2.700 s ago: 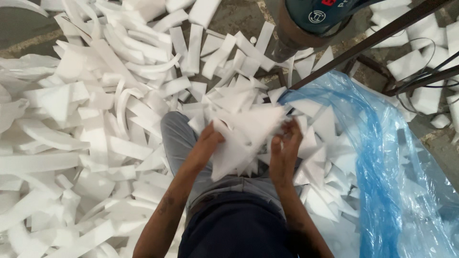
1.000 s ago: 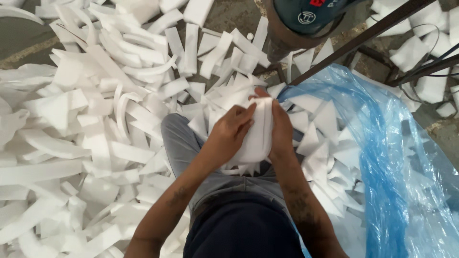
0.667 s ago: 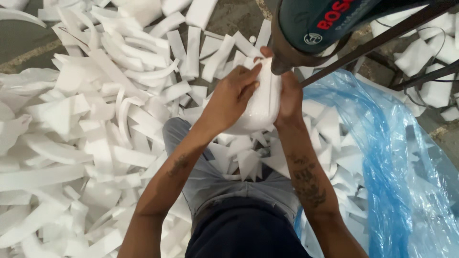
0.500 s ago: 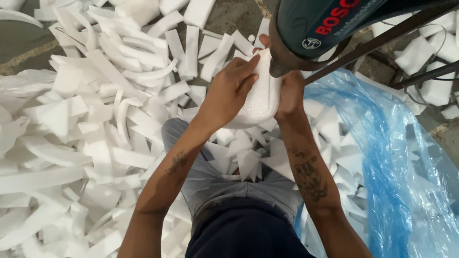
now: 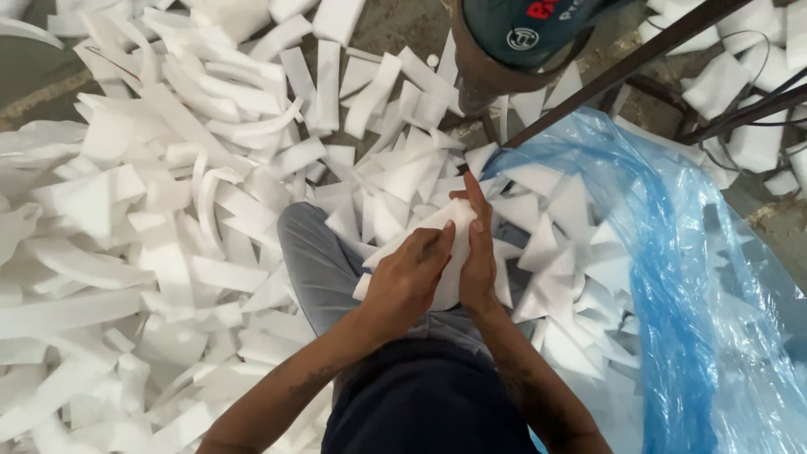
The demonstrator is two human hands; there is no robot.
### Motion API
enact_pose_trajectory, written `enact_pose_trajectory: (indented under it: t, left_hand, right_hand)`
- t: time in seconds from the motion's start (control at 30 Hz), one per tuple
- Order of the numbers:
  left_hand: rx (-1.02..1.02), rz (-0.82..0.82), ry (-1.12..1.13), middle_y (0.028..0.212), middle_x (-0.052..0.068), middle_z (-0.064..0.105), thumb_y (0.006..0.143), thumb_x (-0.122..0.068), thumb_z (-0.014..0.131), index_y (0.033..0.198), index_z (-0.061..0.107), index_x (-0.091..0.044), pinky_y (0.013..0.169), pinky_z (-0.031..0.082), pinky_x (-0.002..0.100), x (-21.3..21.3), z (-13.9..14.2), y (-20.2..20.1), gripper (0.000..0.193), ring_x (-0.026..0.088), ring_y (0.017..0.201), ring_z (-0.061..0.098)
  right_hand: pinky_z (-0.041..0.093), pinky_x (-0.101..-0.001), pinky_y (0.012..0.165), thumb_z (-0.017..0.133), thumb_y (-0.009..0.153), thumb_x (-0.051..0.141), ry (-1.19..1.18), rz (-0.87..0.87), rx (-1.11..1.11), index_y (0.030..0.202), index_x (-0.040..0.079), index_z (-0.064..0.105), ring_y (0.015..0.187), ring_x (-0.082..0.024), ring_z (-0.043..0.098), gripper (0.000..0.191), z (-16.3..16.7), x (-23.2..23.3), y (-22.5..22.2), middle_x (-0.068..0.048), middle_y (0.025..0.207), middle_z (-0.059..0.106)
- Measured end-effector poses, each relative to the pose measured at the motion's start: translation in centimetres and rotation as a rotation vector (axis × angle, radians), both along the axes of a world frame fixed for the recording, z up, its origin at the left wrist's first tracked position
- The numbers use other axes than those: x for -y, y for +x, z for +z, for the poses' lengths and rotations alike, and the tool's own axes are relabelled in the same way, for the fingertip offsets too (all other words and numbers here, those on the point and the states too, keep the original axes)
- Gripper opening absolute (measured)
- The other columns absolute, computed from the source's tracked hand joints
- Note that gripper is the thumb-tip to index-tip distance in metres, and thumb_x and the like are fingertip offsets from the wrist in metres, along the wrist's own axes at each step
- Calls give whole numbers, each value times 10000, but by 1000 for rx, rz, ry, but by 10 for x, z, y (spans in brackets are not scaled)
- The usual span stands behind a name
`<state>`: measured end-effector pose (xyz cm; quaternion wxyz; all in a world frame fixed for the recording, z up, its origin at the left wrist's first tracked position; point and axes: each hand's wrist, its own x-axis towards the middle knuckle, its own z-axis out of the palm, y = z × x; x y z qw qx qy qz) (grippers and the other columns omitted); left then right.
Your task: The person sits on the floor and repeatedly picks up white foam pieces, positioning them under a Bosch oscillating tool to cut them. The cut pieces fall into a blue plastic bag placed nearby.
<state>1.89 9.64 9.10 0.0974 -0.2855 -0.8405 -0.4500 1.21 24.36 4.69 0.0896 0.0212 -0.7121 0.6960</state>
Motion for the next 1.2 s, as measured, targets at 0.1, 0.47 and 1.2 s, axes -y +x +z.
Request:
enact_pose_trajectory:
  t: [0.1, 0.47, 1.2]
  left_hand:
    - [-12, -13, -3, 1171, 170, 604, 915, 4, 664, 1429, 544, 23, 720, 563, 393, -2, -1, 1, 529, 326, 930, 681]
    - [541, 300, 481, 1159, 88, 713, 955, -76, 711, 1369, 611, -9, 751, 588, 284, 17, -27, -39, 431, 140, 921, 693]
    - [1091, -22, 318, 1131, 140, 750, 958, -229, 662, 1320, 643, 27, 842, 555, 336, 72, -44, -62, 444, 217, 984, 676]
  right_hand:
    - [319, -358, 1186, 233, 1098, 395, 49, -35, -9, 1633, 48, 321, 1326, -219, 450, 644, -2, 0, 0, -123, 1451, 474]
    - [399, -388, 1126, 632, 987, 402, -22, 79, 156, 1557, 19, 412, 1340, -238, 494, 721, -41, -25, -17, -112, 1434, 501]
    - [380, -470, 1185, 745, 803, 85, 940, 233, -455, 1347, 174, 570, 1427, -394, 411, 578, -23, -27, 42, -184, 1486, 473]
